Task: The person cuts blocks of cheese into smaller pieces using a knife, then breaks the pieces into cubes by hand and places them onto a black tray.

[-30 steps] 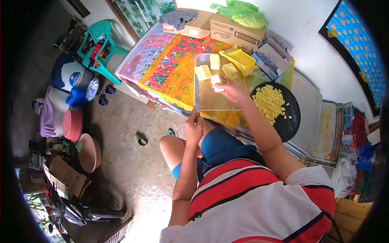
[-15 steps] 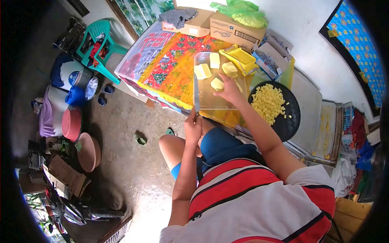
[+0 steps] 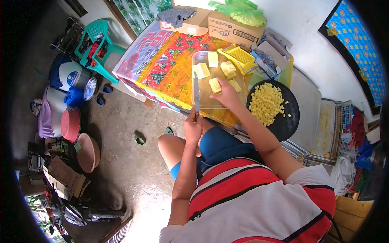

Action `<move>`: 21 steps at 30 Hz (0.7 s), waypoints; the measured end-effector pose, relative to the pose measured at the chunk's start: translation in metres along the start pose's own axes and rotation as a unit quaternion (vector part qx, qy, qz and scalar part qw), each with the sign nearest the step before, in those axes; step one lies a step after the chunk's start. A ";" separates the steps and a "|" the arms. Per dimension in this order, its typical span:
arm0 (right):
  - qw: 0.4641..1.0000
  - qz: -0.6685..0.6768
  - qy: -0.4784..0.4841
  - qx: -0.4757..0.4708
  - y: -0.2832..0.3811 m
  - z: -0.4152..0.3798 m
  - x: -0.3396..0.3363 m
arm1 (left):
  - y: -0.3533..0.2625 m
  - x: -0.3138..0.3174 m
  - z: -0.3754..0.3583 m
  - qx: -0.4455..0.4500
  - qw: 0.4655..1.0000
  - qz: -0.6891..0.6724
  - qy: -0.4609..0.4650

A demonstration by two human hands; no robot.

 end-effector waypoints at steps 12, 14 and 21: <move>0.989 0.121 0.050 0.074 -0.010 -0.001 0.018 | -0.050 0.047 -0.012 0.253 0.873 0.416 -0.026; 0.988 0.126 0.044 0.079 -0.009 -0.003 0.016 | -0.042 0.052 -0.010 0.258 0.846 0.465 -0.034; 0.990 0.131 0.011 0.056 -0.018 -0.004 0.019 | -0.037 0.059 -0.007 0.267 0.823 0.501 -0.031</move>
Point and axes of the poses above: each hand's wrist, its own z-axis towards the middle knuckle, its own x-axis out of the palm, y = z × x, the point moved 9 cm from there along z, towards the middle knuckle, and after that the axes turned 15 degrees about -z, right-handed, at the moved point
